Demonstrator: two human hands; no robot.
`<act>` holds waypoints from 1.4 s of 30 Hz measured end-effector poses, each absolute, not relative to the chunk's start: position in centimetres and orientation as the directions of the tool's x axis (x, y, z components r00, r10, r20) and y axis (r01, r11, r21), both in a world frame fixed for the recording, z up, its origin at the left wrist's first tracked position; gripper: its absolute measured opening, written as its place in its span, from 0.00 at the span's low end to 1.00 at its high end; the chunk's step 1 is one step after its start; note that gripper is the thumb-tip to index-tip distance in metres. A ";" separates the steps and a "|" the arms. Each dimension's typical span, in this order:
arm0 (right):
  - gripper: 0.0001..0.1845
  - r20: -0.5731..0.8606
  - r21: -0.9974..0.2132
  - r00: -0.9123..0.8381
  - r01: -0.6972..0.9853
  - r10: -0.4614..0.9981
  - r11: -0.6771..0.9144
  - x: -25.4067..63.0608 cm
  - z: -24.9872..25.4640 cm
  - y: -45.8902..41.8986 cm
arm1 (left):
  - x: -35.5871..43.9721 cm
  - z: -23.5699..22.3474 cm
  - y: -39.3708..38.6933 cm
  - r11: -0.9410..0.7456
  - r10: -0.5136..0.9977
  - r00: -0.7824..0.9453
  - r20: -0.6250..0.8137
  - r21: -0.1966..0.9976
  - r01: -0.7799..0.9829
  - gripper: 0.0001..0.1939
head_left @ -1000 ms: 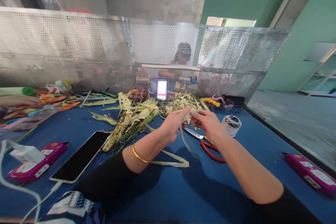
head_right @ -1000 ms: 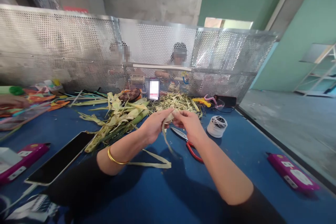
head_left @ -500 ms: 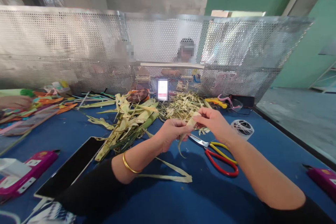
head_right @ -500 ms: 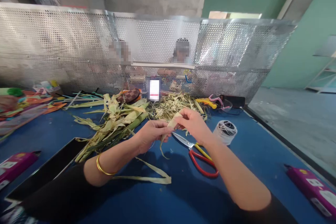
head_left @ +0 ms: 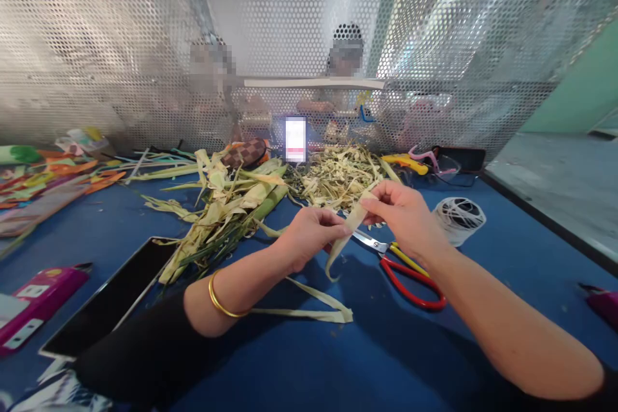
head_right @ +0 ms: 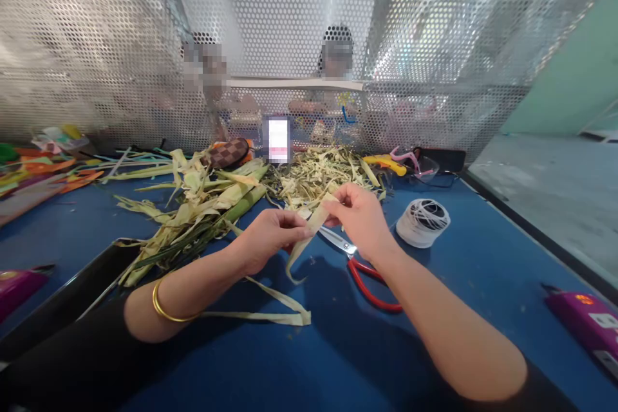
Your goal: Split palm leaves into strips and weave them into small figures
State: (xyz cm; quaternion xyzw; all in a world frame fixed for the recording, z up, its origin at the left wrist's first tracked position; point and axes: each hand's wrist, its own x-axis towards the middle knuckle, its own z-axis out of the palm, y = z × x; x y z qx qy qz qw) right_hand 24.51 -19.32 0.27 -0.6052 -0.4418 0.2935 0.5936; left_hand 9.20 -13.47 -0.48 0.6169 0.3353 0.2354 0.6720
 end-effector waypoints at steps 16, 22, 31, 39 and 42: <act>0.09 0.471 -0.881 0.639 0.380 0.609 0.282 27.9 0.8 -18.9 | 9.3 -0.6 -13.8 0.032 0.668 0.718 -0.195 0.972 0.234 0.09; 0.10 0.528 -0.849 0.724 0.435 0.443 0.301 29.8 1.7 -19.0 | 9.3 -1.9 -13.7 0.004 0.630 0.748 -0.208 0.964 0.265 0.07; 0.09 0.273 -0.921 0.398 0.372 0.876 0.119 26.6 3.4 -20.9 | 8.6 0.3 -13.4 -0.163 0.578 0.815 -0.048 0.971 0.173 0.13; 0.07 0.059 -0.901 0.233 0.431 0.971 -0.049 22.7 3.4 -21.4 | 9.0 0.3 -14.1 0.050 0.752 0.659 0.029 0.994 -0.101 0.08; 0.07 0.088 -0.911 0.241 0.412 0.967 -0.020 22.8 3.0 -21.1 | 9.1 0.2 -14.2 0.035 0.755 0.654 0.053 0.992 -0.122 0.07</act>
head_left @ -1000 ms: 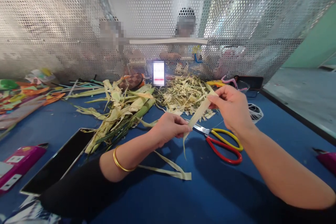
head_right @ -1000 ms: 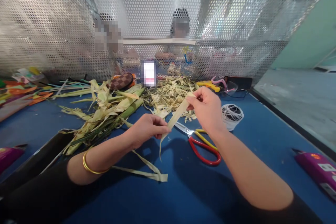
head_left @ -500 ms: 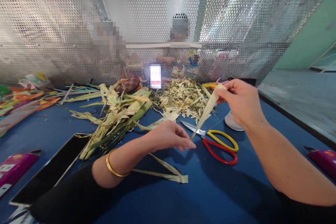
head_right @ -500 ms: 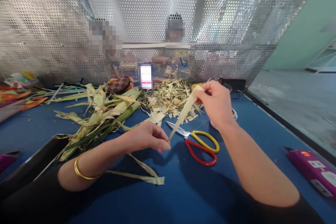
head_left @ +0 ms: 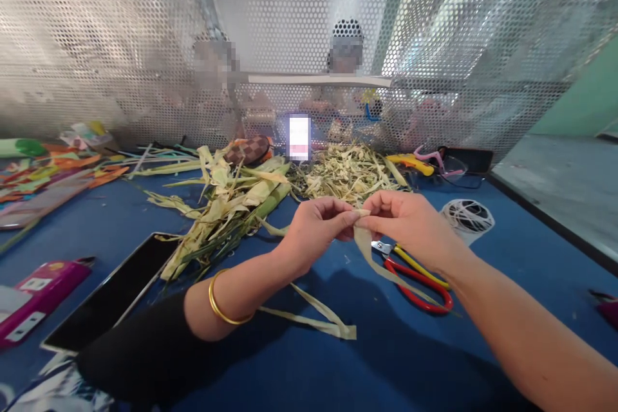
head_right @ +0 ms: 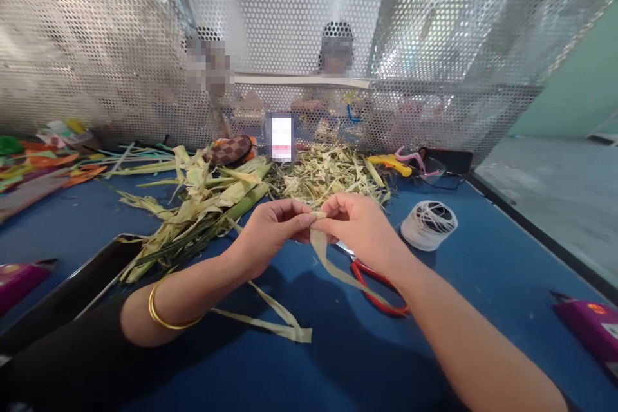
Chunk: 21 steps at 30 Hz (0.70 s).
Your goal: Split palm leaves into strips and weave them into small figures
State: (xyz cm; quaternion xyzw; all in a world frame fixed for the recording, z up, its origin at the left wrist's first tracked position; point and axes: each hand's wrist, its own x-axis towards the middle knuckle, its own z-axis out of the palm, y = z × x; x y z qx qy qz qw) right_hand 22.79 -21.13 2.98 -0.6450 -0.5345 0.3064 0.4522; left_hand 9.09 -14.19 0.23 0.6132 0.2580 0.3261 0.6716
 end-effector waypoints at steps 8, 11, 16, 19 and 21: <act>0.09 0.197 -0.922 0.275 0.379 0.941 0.082 22.6 2.0 -20.8 | 9.2 0.3 -14.3 0.080 0.762 0.646 0.043 0.984 -0.160 0.05; 0.08 0.222 -0.921 0.291 0.377 0.931 0.102 22.4 1.8 -20.8 | 9.1 0.4 -14.3 0.085 0.758 0.651 0.038 0.984 -0.156 0.04; 0.08 0.255 -0.918 0.300 0.373 0.919 0.133 22.2 1.9 -20.9 | 8.9 0.4 -14.2 0.055 0.749 0.660 0.052 0.989 -0.140 0.07; 0.08 0.264 -0.917 0.311 0.374 0.913 0.138 22.1 1.9 -20.9 | 8.9 0.3 -14.1 0.027 0.752 0.656 0.073 0.990 -0.141 0.09; 0.08 0.268 -0.919 0.322 0.369 0.908 0.140 22.1 1.8 -20.9 | 9.0 0.3 -14.2 0.011 0.760 0.644 0.089 0.989 -0.150 0.09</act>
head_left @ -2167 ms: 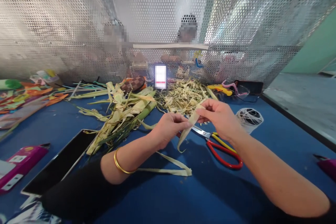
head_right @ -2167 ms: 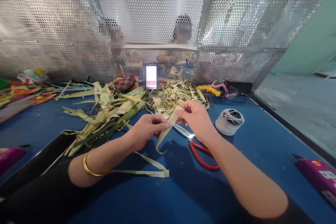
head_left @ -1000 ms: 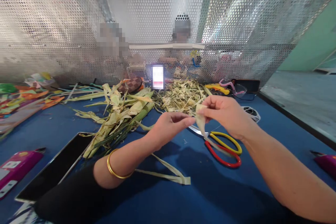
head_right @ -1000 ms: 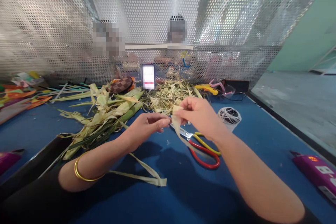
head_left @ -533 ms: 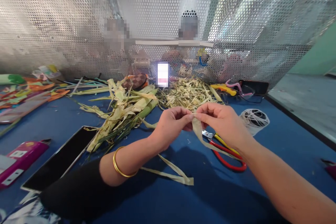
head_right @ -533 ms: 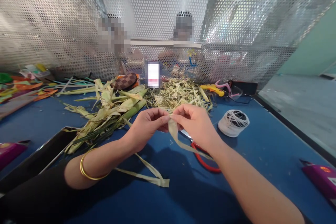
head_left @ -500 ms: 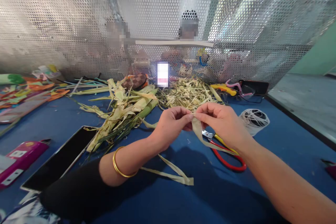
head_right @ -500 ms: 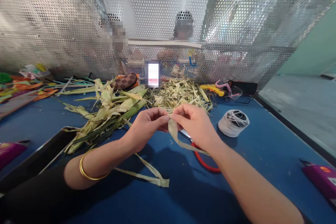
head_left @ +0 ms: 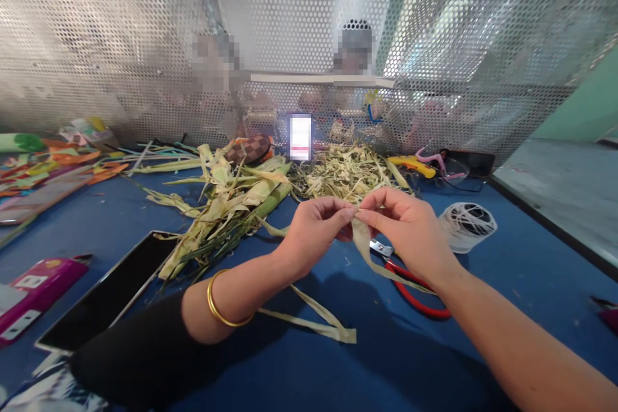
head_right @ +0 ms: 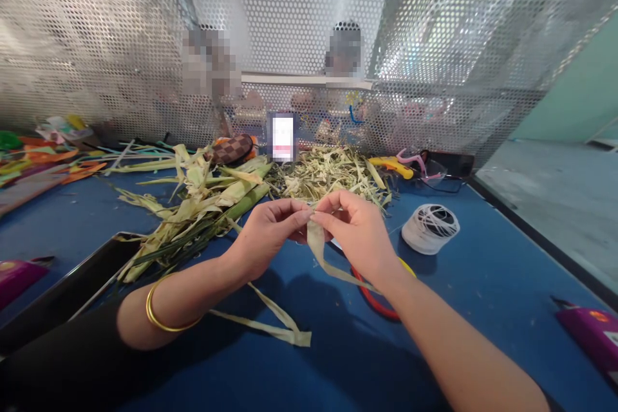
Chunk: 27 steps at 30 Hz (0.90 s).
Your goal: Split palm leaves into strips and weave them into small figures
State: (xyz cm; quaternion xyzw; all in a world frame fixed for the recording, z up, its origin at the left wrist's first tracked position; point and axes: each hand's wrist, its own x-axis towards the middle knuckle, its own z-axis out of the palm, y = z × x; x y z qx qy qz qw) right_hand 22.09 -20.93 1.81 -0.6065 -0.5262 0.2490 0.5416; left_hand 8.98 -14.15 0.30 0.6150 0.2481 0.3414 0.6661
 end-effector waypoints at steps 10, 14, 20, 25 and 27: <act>0.05 0.270 -0.949 0.373 0.256 0.888 0.181 21.8 1.3 -20.8 | 9.0 0.2 -14.3 -0.010 0.773 0.619 0.139 0.978 -0.208 0.08; 0.06 0.216 -0.975 0.406 0.144 0.888 0.172 21.5 0.8 -20.6 | 9.0 0.3 -14.4 0.017 0.780 0.615 0.118 0.978 -0.208 0.08; 0.06 0.269 -0.946 0.407 0.281 0.873 0.161 21.7 0.6 -20.6 | 8.9 0.1 -14.0 0.024 0.770 0.632 0.090 0.985 -0.169 0.10; 0.07 0.297 -0.925 0.389 0.343 0.872 0.162 21.9 0.6 -20.7 | 9.0 0.0 -14.1 -0.029 0.790 0.600 0.125 0.986 -0.167 0.09; 0.07 0.311 -0.919 0.368 0.353 0.876 0.177 21.7 0.6 -20.7 | 9.0 0.0 -14.2 -0.064 0.805 0.575 0.148 0.984 -0.164 0.08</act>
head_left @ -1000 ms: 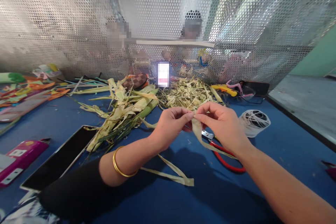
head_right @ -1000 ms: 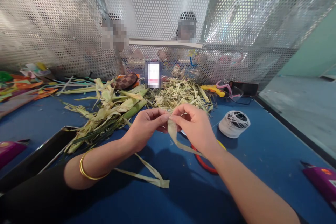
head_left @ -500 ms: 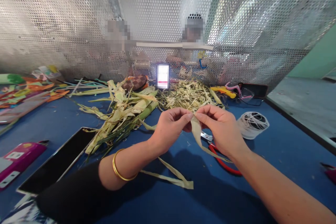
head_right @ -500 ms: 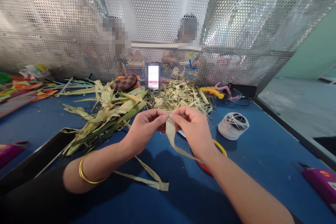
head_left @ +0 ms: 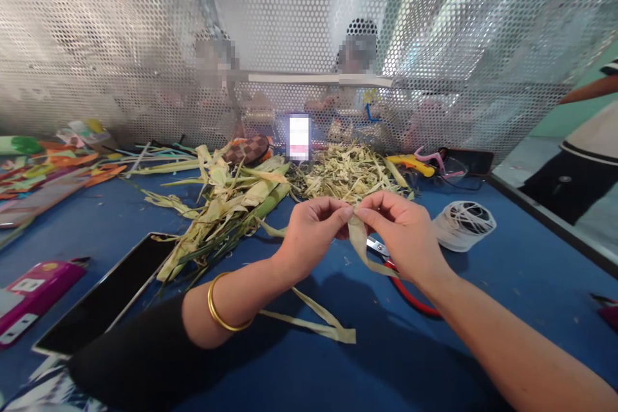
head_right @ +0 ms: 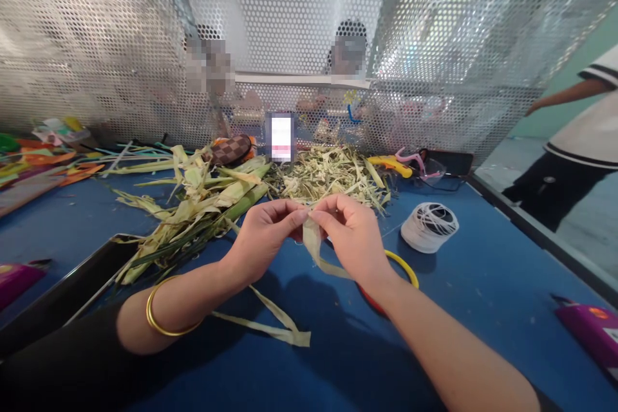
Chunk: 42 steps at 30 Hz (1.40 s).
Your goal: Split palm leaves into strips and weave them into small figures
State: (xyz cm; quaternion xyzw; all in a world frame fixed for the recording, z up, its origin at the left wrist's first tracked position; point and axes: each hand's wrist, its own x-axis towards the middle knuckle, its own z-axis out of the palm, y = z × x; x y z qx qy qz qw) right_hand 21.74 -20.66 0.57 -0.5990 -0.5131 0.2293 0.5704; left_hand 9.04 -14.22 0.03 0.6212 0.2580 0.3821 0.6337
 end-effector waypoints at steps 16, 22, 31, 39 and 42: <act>0.07 0.322 -0.931 0.394 0.296 0.861 0.213 21.4 0.4 -20.7 | 9.1 0.6 -14.6 -0.097 0.846 0.510 0.157 0.985 -0.142 0.08; 0.10 0.239 -0.968 0.345 0.161 0.908 0.194 21.4 0.6 -20.7 | 9.0 0.7 -14.4 -0.149 0.846 0.501 0.180 0.984 -0.102 0.07; 0.07 0.290 -0.940 0.416 0.294 0.862 0.174 21.3 0.6 -20.6 | 9.1 0.4 -14.6 -0.045 0.833 0.542 0.114 0.989 -0.139 0.07; 0.07 0.398 -0.852 0.360 0.486 0.844 0.194 21.2 0.4 -20.8 | 9.2 0.3 -14.8 0.000 0.843 0.531 0.082 0.988 -0.153 0.07; 0.06 0.509 -0.768 0.327 0.591 0.796 0.249 21.1 0.2 -20.9 | 9.3 0.3 -14.9 0.039 0.841 0.538 0.047 0.988 -0.147 0.08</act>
